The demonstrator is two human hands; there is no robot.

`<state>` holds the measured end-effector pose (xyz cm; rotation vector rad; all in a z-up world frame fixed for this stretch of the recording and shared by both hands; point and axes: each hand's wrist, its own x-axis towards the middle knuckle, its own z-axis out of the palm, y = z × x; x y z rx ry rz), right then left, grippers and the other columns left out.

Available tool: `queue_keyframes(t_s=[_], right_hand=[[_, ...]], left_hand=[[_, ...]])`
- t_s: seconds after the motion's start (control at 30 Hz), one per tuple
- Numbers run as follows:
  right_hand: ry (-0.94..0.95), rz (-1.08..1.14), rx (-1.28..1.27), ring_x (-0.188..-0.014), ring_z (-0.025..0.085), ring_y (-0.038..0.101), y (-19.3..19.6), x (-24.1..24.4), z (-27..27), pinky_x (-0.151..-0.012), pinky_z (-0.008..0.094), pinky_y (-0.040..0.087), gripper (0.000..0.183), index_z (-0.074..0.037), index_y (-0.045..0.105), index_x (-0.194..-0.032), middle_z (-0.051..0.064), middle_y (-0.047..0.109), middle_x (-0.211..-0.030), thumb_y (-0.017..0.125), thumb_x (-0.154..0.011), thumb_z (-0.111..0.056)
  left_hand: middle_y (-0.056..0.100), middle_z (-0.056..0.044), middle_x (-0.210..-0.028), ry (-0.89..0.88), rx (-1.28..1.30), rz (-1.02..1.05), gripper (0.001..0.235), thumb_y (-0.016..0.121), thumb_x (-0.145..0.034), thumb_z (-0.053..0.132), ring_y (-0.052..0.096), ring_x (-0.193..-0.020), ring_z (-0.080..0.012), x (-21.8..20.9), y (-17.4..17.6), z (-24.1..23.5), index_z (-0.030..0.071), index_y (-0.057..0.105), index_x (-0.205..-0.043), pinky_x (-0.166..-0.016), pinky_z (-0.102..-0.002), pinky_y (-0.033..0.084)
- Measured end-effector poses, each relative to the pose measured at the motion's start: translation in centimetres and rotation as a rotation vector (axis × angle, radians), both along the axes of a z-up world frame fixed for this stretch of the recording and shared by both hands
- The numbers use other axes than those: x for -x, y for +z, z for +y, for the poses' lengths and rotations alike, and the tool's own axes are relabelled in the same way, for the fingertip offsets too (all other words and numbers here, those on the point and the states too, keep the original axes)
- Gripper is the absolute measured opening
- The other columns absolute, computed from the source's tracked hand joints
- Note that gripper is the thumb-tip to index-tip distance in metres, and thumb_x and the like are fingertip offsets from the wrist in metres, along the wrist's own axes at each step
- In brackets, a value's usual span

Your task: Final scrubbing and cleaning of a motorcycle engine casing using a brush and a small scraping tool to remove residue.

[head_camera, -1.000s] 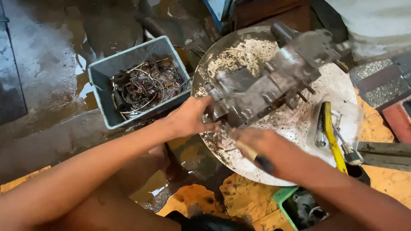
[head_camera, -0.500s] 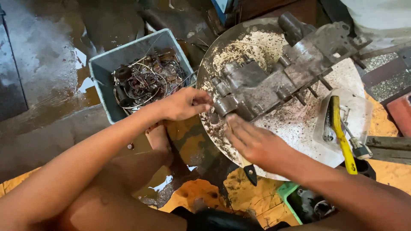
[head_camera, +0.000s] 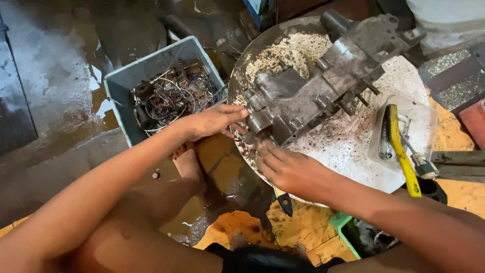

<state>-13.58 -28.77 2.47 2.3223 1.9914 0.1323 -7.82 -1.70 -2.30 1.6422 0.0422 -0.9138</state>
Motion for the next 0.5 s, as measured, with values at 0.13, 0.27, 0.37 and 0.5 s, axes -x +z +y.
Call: queue_keyframes(t_s=[0.13, 0.27, 0.37, 0.5], right_hand=[[0.031, -0.163, -0.131, -0.121, 0.037, 0.066, -1.1, -0.5, -0.2, -0.098, 0.038, 0.056, 0.041, 0.002, 0.066, -0.120, 0.028, 0.068, -0.121, 0.077, -0.084, -0.012], [0.030, -0.008, 0.043, -0.121, 0.038, 0.065, -0.2, -0.7, -0.3, -0.098, 0.039, 0.056, 0.043, 0.003, 0.065, -0.124, 0.030, 0.068, -0.118, 0.076, -0.084, -0.007], [0.030, -0.040, 0.010, -0.123, 0.037, 0.064, 0.7, -0.8, -0.3, -0.099, 0.040, 0.056, 0.046, 0.002, 0.065, -0.124, 0.030, 0.068, -0.120, 0.078, -0.081, -0.007], [-0.035, 0.044, 0.115, -0.123, 0.038, 0.063, 1.5, -1.3, -0.2, -0.099, 0.040, 0.055, 0.044, 0.002, 0.065, -0.125, 0.031, 0.068, -0.119, 0.076, -0.083, -0.004]], left_hand=[[0.047, -0.029, -0.154, -0.054, 0.005, -0.005, 0.067, 0.044, -0.105, 0.047, 0.060, -0.131, -0.0395, 0.0, -0.3, -0.3, 0.005, 0.041, -0.157, -0.103, -0.050, 0.053], [0.034, -0.027, -0.163, -0.011, -0.017, 0.064, 0.069, 0.043, -0.105, 0.050, 0.059, -0.133, -0.0386, 0.2, 1.3, -1.1, 0.009, 0.035, -0.161, -0.105, -0.048, 0.052], [0.028, -0.027, -0.166, 0.017, 0.016, 0.076, 0.071, 0.047, -0.104, 0.048, 0.060, -0.132, -0.0391, 0.5, 0.8, -1.3, 0.004, 0.037, -0.158, -0.104, -0.048, 0.052], [0.041, -0.023, -0.161, 0.050, 0.004, 0.024, 0.062, 0.055, -0.101, 0.047, 0.063, -0.128, -0.0371, -0.1, -0.1, -0.8, 0.006, 0.053, -0.148, -0.104, -0.050, 0.053]])
